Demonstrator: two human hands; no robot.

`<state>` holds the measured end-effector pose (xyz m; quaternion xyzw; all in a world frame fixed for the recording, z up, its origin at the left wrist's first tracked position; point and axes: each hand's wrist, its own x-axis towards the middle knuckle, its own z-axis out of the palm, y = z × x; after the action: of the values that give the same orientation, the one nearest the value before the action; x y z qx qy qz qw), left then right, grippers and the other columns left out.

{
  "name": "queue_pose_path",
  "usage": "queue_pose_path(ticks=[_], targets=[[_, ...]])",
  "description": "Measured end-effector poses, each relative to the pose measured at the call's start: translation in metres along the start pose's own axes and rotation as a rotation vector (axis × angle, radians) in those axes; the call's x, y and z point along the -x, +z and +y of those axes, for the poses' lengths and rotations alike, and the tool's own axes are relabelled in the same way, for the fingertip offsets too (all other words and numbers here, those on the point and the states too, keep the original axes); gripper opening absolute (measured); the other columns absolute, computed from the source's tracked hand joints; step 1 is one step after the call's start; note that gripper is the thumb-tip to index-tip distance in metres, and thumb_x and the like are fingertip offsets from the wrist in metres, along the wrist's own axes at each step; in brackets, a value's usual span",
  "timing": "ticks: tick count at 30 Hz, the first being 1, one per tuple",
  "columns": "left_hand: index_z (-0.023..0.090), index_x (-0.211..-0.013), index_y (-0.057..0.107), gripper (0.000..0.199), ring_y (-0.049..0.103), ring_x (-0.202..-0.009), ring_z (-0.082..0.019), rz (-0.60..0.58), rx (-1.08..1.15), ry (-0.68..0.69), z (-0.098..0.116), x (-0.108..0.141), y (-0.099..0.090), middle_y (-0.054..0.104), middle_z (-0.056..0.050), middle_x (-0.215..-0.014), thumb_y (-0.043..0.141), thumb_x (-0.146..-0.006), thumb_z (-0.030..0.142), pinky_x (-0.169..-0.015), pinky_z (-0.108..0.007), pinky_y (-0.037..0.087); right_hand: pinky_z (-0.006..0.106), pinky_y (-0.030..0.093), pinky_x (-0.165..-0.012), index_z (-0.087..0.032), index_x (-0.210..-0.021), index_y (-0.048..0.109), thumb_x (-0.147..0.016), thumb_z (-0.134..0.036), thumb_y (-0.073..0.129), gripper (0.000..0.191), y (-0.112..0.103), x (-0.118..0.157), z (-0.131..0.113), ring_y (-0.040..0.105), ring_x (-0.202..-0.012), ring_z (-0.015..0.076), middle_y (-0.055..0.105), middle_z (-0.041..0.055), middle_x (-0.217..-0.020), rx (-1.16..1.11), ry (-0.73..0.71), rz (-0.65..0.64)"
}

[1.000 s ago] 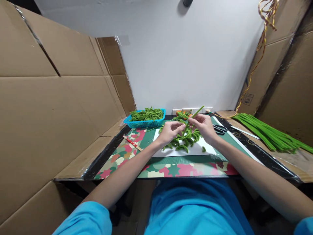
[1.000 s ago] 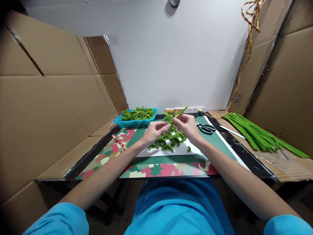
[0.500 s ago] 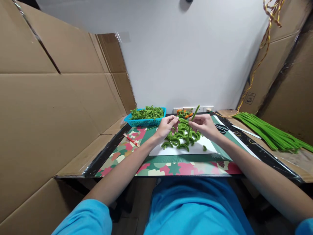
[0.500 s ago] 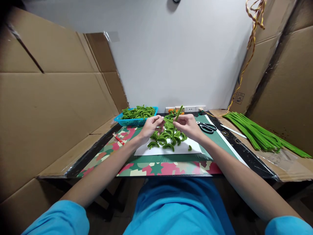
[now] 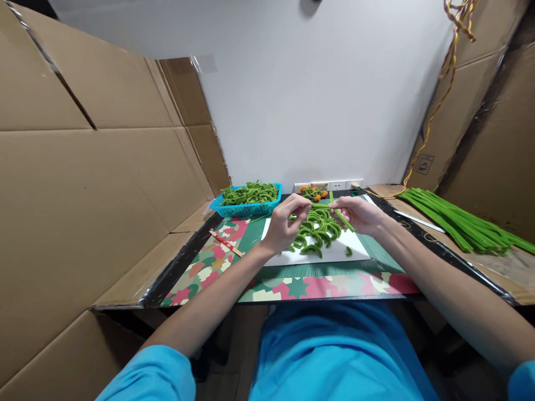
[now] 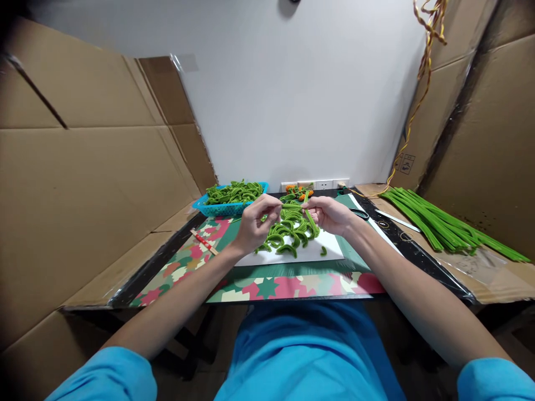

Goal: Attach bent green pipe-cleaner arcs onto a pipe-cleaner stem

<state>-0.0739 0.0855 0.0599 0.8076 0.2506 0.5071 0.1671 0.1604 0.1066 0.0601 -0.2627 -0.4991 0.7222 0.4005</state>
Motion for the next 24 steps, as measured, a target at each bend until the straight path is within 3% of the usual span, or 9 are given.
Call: queue_pose_path(ticks=[2, 6, 10, 13, 16, 20, 24], targets=[[0.019, -0.096, 0.069, 0.026, 0.064, -0.073, -0.014, 0.024, 0.019, -0.049, 0.002, 0.0, 0.001, 0.065, -0.005, -0.092, 0.061, -0.101, 0.043, -0.068, -0.027, 0.052, 0.019, 0.049, -0.039, -0.018, -0.063, 0.061, -0.068, -0.026, 0.085, 0.025, 0.001, 0.002, -0.001, 0.045, -0.04, 0.0069, 0.056, -0.0035, -0.05, 0.038, -0.068, 0.017], [0.018, -0.089, 0.067, 0.037, 0.058, -0.055, -0.011, 0.044, 0.197, -0.252, -0.008, -0.004, 0.001, 0.06, 0.001, -0.07, 0.07, -0.093, 0.054, -0.051, -0.023, 0.046, 0.025, 0.06, -0.052, -0.014, -0.073, 0.073, -0.066, -0.037, 0.094, 0.032, 0.005, 0.003, 0.005, 0.064, -0.05, 0.0128, 0.069, 0.002, -0.061, 0.233, -0.274, 0.055], [0.016, -0.095, 0.067, 0.046, 0.059, -0.049, -0.01, 0.08, 0.293, -0.388, -0.02, -0.005, 0.002, 0.065, 0.0, -0.074, 0.075, -0.086, 0.06, -0.039, -0.02, 0.039, 0.029, 0.063, -0.056, -0.012, -0.079, 0.077, -0.065, -0.046, 0.096, 0.041, 0.007, -0.001, 0.012, 0.07, -0.054, 0.0165, 0.072, 0.0046, -0.065, 0.317, -0.309, 0.027], [0.017, -0.107, 0.068, 0.05, 0.063, -0.054, -0.011, 0.059, 0.331, -0.433, -0.024, -0.005, 0.003, 0.071, -0.004, -0.088, 0.073, -0.087, 0.062, -0.038, -0.02, 0.041, 0.029, 0.064, -0.057, -0.012, -0.08, 0.078, -0.065, -0.046, 0.096, 0.042, 0.008, -0.003, 0.016, 0.071, -0.054, 0.0168, 0.073, 0.0055, -0.065, 0.302, -0.302, 0.026], [0.017, -0.114, 0.066, 0.054, 0.066, -0.059, -0.012, -0.042, 0.375, -0.474, -0.024, -0.003, 0.005, 0.071, -0.005, -0.095, 0.068, -0.09, 0.065, -0.039, -0.019, 0.043, 0.029, 0.065, -0.061, -0.012, -0.08, 0.078, -0.064, -0.045, 0.097, 0.041, 0.01, -0.005, 0.018, 0.075, -0.061, 0.0189, 0.076, 0.0076, -0.07, 0.261, -0.363, 0.114], [0.015, -0.107, 0.067, 0.052, 0.064, -0.054, -0.012, -0.171, 0.386, -0.533, -0.024, 0.001, 0.011, 0.071, -0.003, -0.082, 0.075, -0.085, 0.062, -0.038, -0.018, 0.04, 0.03, 0.066, -0.063, -0.014, -0.084, 0.078, -0.064, -0.046, 0.097, 0.042, 0.01, -0.007, 0.019, 0.077, -0.065, 0.0215, 0.079, 0.0087, -0.075, 0.173, -0.445, 0.248], [0.014, -0.092, 0.067, 0.048, 0.062, -0.048, -0.011, -0.125, 0.398, -0.526, -0.021, 0.0, 0.011, 0.07, -0.003, -0.074, 0.079, -0.082, 0.06, -0.036, -0.019, 0.039, 0.032, 0.065, -0.062, -0.016, -0.085, 0.077, -0.063, -0.046, 0.097, 0.042, 0.006, -0.008, 0.019, 0.077, -0.067, 0.0232, 0.08, 0.0094, -0.078, 0.172, -0.464, 0.278]])
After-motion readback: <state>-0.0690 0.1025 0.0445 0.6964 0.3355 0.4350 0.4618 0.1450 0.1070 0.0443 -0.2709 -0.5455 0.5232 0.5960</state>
